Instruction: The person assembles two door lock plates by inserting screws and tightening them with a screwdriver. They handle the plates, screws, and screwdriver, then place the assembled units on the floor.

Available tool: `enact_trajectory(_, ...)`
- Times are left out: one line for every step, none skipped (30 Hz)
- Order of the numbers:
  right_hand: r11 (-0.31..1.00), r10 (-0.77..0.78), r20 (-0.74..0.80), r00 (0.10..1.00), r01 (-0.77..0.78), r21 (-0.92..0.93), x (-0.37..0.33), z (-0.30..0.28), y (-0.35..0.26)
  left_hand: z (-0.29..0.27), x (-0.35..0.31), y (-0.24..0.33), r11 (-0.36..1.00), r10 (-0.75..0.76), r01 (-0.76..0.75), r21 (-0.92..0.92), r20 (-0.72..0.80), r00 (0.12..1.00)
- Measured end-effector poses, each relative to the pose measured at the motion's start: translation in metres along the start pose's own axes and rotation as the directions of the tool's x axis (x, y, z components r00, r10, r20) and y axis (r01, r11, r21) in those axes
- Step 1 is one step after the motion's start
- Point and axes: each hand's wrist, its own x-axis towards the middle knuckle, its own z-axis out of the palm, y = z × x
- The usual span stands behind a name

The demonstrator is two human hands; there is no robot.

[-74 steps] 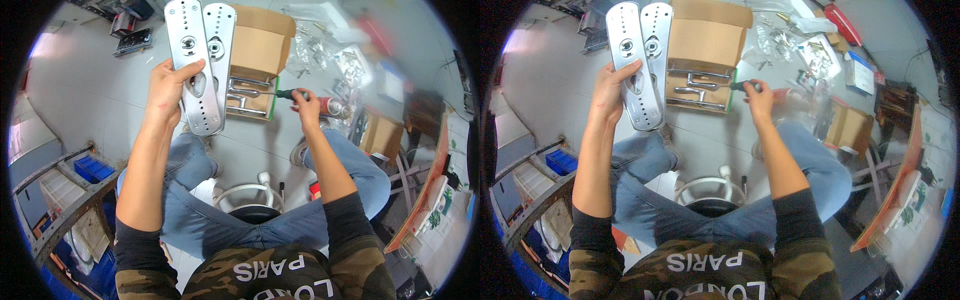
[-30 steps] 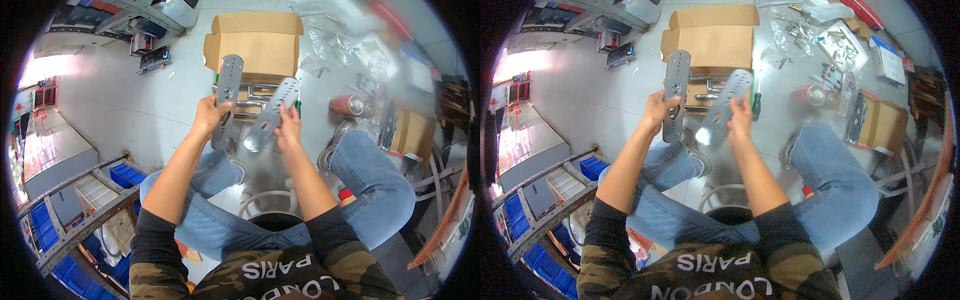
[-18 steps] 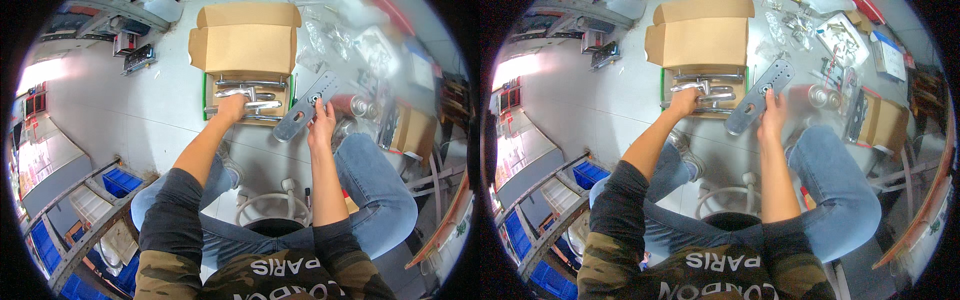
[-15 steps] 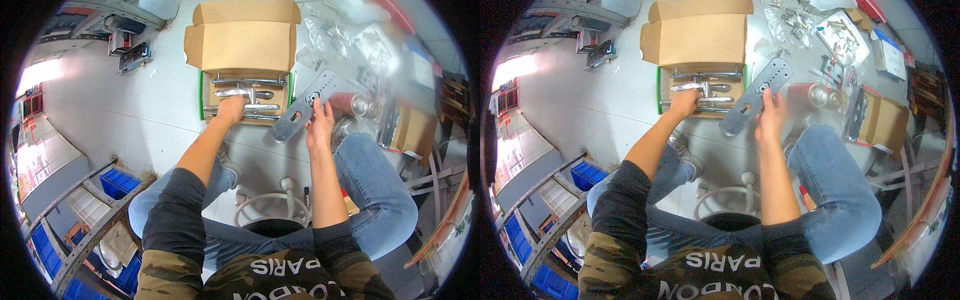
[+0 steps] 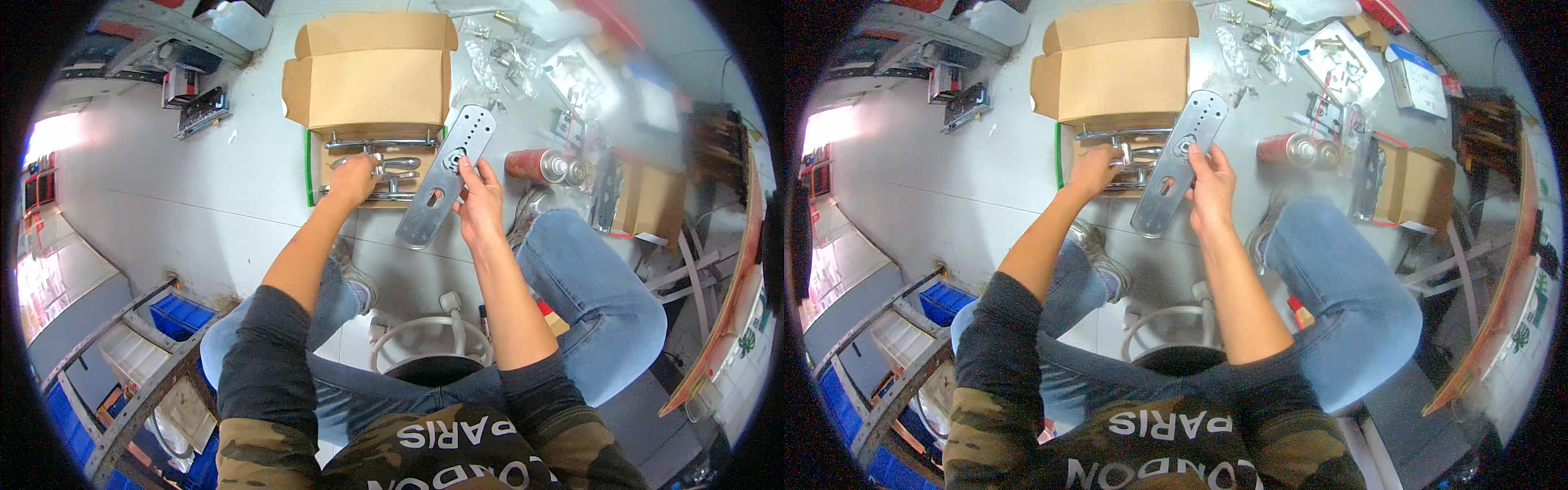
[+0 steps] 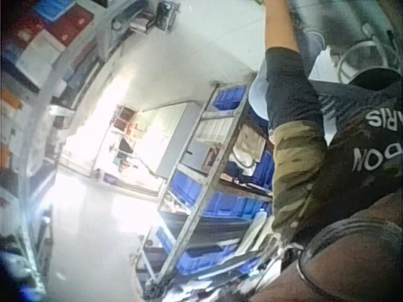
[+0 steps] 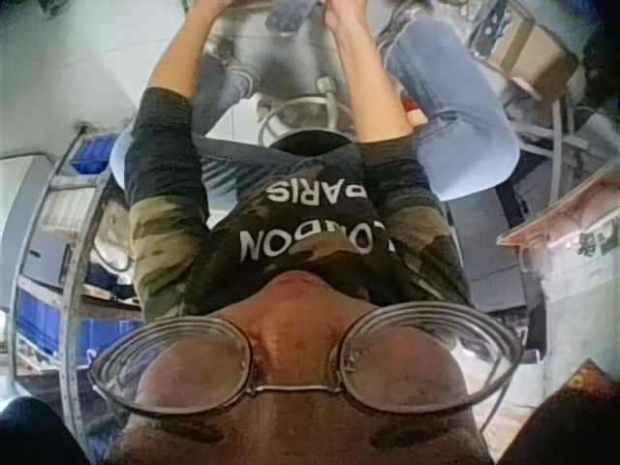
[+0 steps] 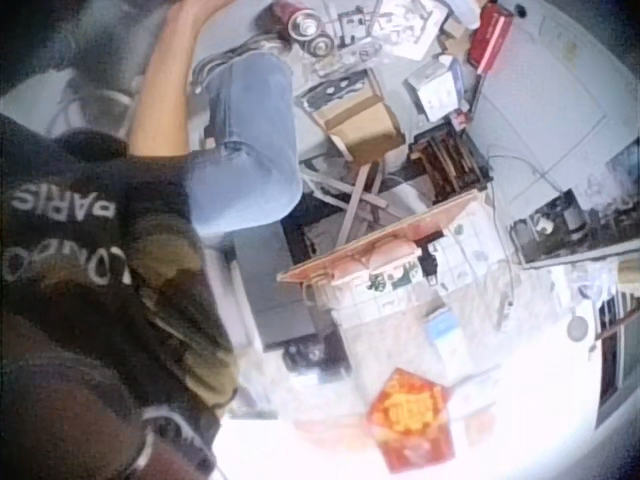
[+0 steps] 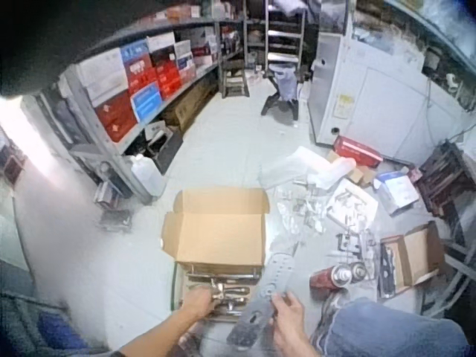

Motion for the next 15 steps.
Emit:
enact_trajectory(1.0, -0.003, 0.023, 1.0, 0.004, -0.024, -0.008, 0.004, -0.008, -0.017, -0.001, 0.01, 0.994, 0.009, -0.004, -0.107, 0.043, 0.999)
enact_trajectory(0.999, -0.007, 0.039, 0.999, 0.009, -0.05, -0.016, 0.007, -0.016, -0.033, -0.006, 0.023, 0.911, -0.006, 0.048, -0.41, 0.104, 0.995)
enact_trajectory(0.998, -0.008, 0.088, 0.996, 0.014, -0.069, -0.026, 0.01, -0.026, -0.049, -0.01, 0.039, 0.739, -0.003, 0.135, -0.66, 0.197, 0.98)
enact_trajectory(0.996, -0.006, 0.129, 0.992, 0.018, -0.09, -0.038, 0.013, -0.036, -0.067, -0.015, 0.055, 0.494, 0.038, 0.227, -0.839, 0.282, 0.959)
enact_trajectory(0.994, -0.017, 0.194, 0.981, 0.038, -0.103, -0.049, 0.015, -0.047, -0.081, -0.027, 0.072, 0.417, 0.003, 0.277, -0.866, 0.307, 0.952)
enact_trajectory(0.987, -0.016, 0.216, 0.976, 0.05, -0.153, -0.06, 0.018, -0.058, -0.092, -0.045, 0.088, 0.318, 0.001, 0.296, -0.901, 0.313, 0.95)
enact_trajectory(0.978, -0.021, 0.259, 0.966, 0.073, -0.194, -0.071, 0.02, -0.071, -0.104, -0.063, 0.101, 0.276, 0.026, 0.287, -0.917, 0.306, 0.952)
enact_trajectory(0.967, -0.022, 0.303, 0.953, 0.097, -0.235, -0.081, 0.022, -0.082, -0.114, -0.08, 0.113, 0.287, 0.024, 0.256, -0.923, 0.274, 0.961)
enact_trajectory(0.961, -0.05, 0.323, 0.945, 0.133, -0.241, -0.092, 0.024, -0.091, -0.123, -0.094, 0.124, 0.231, 0.005, 0.234, -0.945, 0.242, 0.97)
enact_trajectory(0.94, -0.064, 0.388, 0.919, 0.186, -0.285, -0.101, 0.026, -0.102, -0.132, -0.107, 0.133, 0.159, 0.008, 0.188, -0.969, 0.192, 0.981)
enact_trajectory(0.921, -0.09, 0.438, 0.894, 0.242, -0.304, -0.11, 0.026, -0.113, -0.138, -0.117, 0.141, 0.139, -0.014, 0.151, -0.979, 0.15, 0.989)
enact_trajectory(0.901, -0.115, 0.488, 0.865, 0.298, -0.316, -0.117, 0.026, -0.122, -0.144, -0.125, 0.148, 0.117, -0.037, 0.115, -0.986, 0.111, 0.993)
enact_trajectory(0.884, -0.133, 0.504, 0.853, 0.333, -0.33, -0.123, 0.029, -0.129, -0.148, -0.132, 0.153, 0.093, -0.063, 0.081, -0.992, 0.075, 0.995)
enact_trajectory(0.857, -0.146, 0.532, 0.834, 0.375, -0.353, -0.128, 0.03, -0.135, -0.152, -0.137, 0.156, 0.092, -0.052, 0.065, -0.994, 0.061, 0.997)
enact_trajectory(0.828, -0.155, 0.557, 0.816, 0.415, -0.377, -0.131, 0.03, -0.14, -0.156, -0.139, 0.157, 0.089, -0.041, 0.052, -0.995, 0.049, 0.998)
